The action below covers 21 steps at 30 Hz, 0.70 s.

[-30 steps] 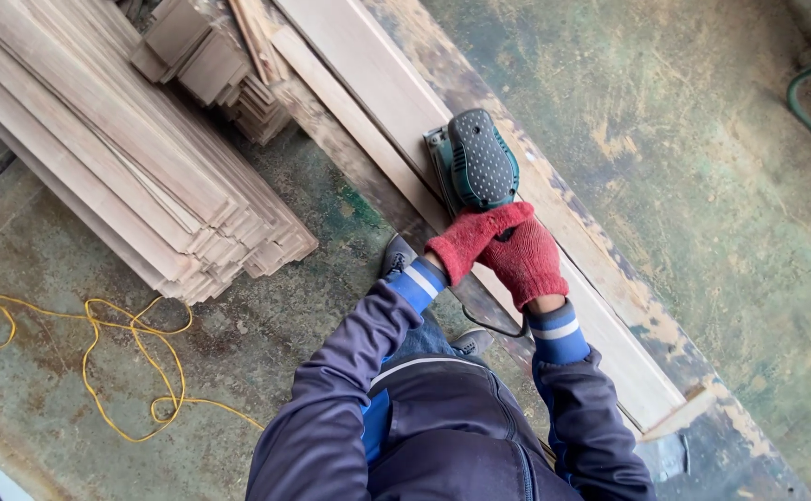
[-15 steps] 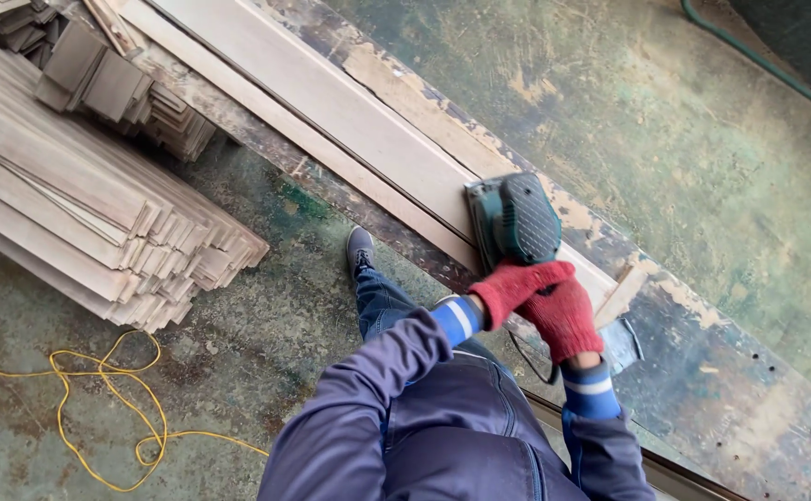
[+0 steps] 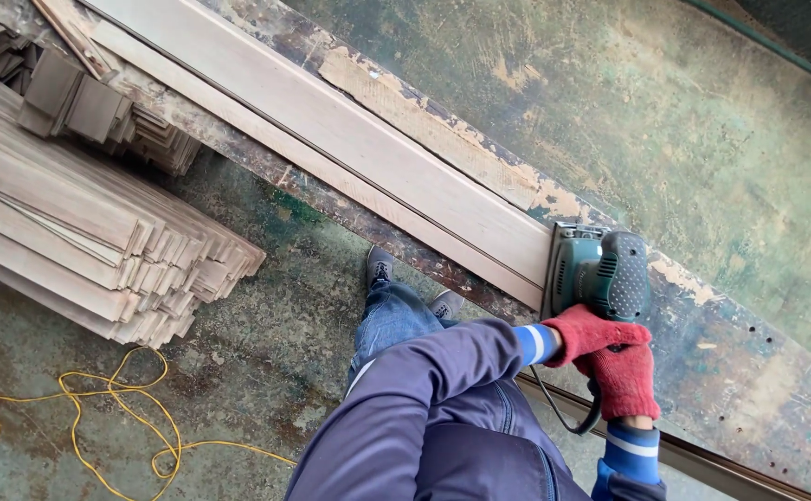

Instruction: The recorder is using an orbital sander and a sanding block to smooth a wooden board on a workbench.

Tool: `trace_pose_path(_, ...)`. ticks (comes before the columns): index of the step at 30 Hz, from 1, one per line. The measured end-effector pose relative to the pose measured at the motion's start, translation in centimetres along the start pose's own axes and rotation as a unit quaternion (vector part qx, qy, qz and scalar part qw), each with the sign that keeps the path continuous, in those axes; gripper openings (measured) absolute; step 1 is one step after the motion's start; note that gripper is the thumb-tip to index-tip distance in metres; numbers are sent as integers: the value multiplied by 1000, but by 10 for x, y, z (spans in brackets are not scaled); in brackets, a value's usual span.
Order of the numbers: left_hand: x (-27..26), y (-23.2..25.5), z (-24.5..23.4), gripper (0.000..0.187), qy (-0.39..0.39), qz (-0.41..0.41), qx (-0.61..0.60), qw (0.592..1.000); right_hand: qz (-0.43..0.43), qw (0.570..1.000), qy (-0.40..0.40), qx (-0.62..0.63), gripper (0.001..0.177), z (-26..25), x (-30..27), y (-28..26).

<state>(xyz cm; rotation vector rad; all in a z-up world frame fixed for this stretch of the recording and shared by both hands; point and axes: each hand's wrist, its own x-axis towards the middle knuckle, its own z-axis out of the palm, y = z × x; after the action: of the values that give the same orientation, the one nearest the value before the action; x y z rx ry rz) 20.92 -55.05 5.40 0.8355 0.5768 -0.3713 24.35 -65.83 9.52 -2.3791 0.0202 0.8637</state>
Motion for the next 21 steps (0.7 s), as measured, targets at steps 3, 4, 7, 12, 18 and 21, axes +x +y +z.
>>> trace_pose_path(3,0,1,-7,69,-3,-9,-19,1000,17,1000,-13,-6,23,2,3,-9)
trace_pose_path(4,-3,4,-12,69,-3,-10,-17,1000,18,1000,-12,-4,23,6,4,-14)
trace_pose_path(7,-10,16,-27,68,21,-11,-29,999,-22,999,-23,-13,18,22,11,-24)
trace_pose_path(12,-40,59,-61,92,155,-68,-49,984,-27,996,-28,-77,40,62,38,-41)
trace_pose_path(18,-88,95,-120,99,196,-10,-135,971,-98,980,-57,-161,42,115,24,-141)
trace_pose_path(21,-72,78,-158,74,215,61,-200,954,-113,968,-78,-208,47,143,35,-159)
